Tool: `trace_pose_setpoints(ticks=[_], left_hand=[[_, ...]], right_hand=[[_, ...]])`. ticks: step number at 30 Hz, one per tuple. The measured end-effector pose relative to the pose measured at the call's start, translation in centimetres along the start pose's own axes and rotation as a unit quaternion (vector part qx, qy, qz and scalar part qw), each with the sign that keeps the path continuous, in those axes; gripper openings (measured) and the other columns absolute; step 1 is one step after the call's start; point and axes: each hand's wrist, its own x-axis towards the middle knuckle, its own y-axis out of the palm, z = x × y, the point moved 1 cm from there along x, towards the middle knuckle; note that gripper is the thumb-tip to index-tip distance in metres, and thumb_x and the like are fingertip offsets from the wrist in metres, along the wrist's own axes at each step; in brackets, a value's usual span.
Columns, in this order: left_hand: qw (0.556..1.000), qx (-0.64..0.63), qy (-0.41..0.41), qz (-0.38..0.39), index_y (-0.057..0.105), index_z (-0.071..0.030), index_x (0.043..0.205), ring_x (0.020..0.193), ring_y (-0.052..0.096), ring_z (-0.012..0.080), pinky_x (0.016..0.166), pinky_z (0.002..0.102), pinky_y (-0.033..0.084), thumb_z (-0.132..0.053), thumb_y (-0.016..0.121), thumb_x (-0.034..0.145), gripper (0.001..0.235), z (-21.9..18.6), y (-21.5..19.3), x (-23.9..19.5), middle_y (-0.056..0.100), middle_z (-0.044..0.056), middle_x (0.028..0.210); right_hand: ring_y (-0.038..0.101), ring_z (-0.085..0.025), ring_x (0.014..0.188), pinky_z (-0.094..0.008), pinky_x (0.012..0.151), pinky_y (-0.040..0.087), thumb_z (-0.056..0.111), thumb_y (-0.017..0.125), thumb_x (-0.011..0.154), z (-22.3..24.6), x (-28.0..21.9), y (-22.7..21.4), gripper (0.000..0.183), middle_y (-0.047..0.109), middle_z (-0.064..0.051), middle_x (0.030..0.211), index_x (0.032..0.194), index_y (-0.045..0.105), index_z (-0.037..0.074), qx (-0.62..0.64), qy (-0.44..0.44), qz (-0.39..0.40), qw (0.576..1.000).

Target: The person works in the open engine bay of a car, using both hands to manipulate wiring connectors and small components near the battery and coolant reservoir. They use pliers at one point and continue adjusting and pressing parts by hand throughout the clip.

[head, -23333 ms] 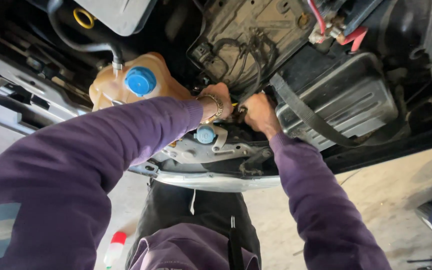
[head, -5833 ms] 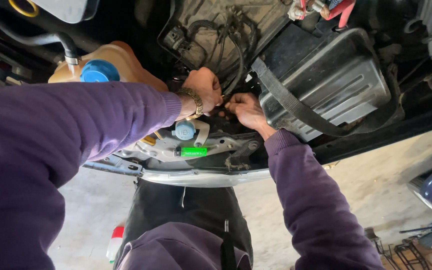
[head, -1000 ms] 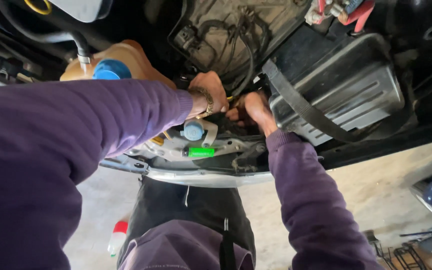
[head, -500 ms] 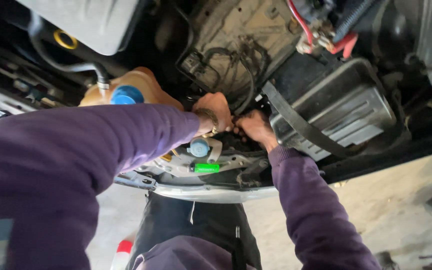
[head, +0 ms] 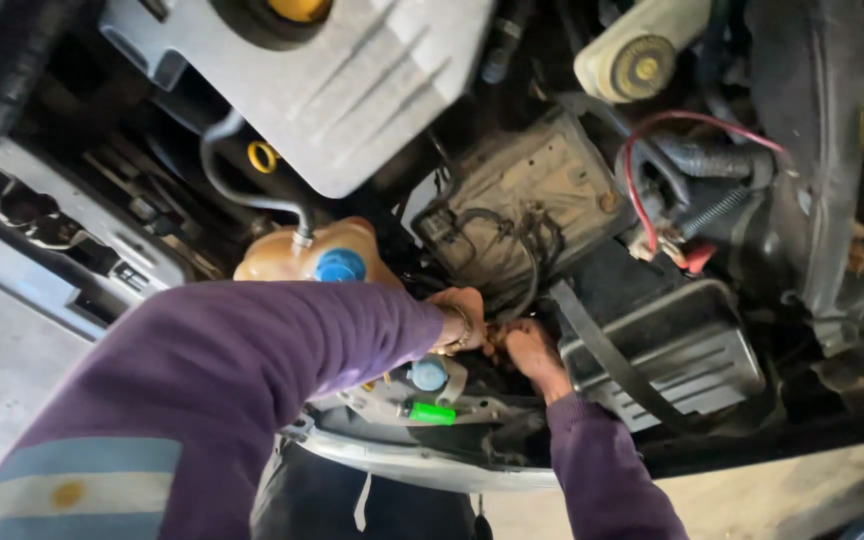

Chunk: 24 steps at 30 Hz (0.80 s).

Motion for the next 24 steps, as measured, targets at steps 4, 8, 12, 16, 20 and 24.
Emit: trace_pose_setpoints(ticks=[4, 8, 12, 16, 20, 24], left_hand=[[0.999, -0.031, -0.033, 0.027, 0.079, -0.005, 0.090, 0.090, 0.074, 0.0322, 0.078, 0.043, 0.058, -0.020, 0.089, 0.071, 0.026, -0.5, -2.6, -3.8, 0.076, 0.017, 0.094], [0.999, -0.030, -0.003, -0.016, 0.078, -0.004, 0.092, 0.092, 0.073, 0.0355, 0.079, 0.047, 0.058, -0.024, 0.093, 0.064, 0.037, -1.6, -4.6, -5.3, 0.075, 0.019, 0.095], [0.995, 0.039, -0.062, -0.071, 0.082, -0.009, 0.092, 0.094, 0.076, 0.0359, 0.079, 0.053, 0.061, -0.020, 0.082, 0.078, 0.018, -1.0, 1.8, 1.5, 0.079, 0.017, 0.097], [0.997, 0.004, -0.051, 0.063, 0.079, -0.002, 0.102, 0.101, 0.075, 0.0335, 0.086, 0.047, 0.060, -0.035, 0.094, 0.068, 0.050, -3.0, -2.8, -3.5, 0.075, 0.020, 0.107], [0.994, -0.021, -0.093, 0.058, 0.081, -0.007, 0.098, 0.098, 0.074, 0.0353, 0.084, 0.047, 0.059, -0.039, 0.093, 0.069, 0.045, -2.8, -1.6, -2.3, 0.075, 0.019, 0.102], [0.993, -0.082, -0.081, 0.037, 0.083, -0.008, 0.088, 0.090, 0.077, 0.0319, 0.082, 0.043, 0.062, -0.032, 0.095, 0.060, 0.039, -2.9, -3.5, -3.5, 0.078, 0.015, 0.093]], right_hand=[[0.069, -0.018, 0.061, -0.032, 0.054, 0.052, 0.010, 0.053, 0.081, 2.9, -1.4, 1.4, 0.024, 0.076, -0.007, 0.071, 0.076, 0.075, 0.005, 0.006, 0.117, -0.048, 0.992], [0.063, -0.020, 0.056, -0.032, 0.052, 0.049, 0.029, 0.062, 0.089, 3.2, -1.2, 1.4, 0.029, 0.072, -0.008, 0.071, 0.080, 0.079, 0.007, -0.013, 0.241, -0.033, 0.970], [0.068, -0.020, 0.057, -0.036, 0.054, 0.055, 0.027, 0.064, 0.084, -5.7, 2.5, 0.5, 0.025, 0.074, -0.009, 0.069, 0.078, 0.078, 0.006, -0.119, 0.143, -0.027, 0.982], [0.072, -0.018, 0.065, -0.038, 0.064, 0.057, 0.021, 0.060, 0.085, -9.4, 2.4, 0.0, 0.024, 0.075, -0.008, 0.073, 0.073, 0.077, 0.008, -0.156, -0.065, 0.010, 0.985], [0.070, -0.018, 0.062, -0.037, 0.059, 0.056, 0.019, 0.060, 0.087, -7.2, 1.0, -1.1, 0.024, 0.075, -0.008, 0.071, 0.074, 0.076, 0.007, 0.009, 0.001, -0.026, 1.000], [0.067, -0.017, 0.057, -0.034, 0.053, 0.053, 0.020, 0.062, 0.087, -6.5, 0.8, 0.0, 0.024, 0.073, -0.007, 0.069, 0.073, 0.076, 0.006, 0.030, 0.020, -0.015, 0.999]])
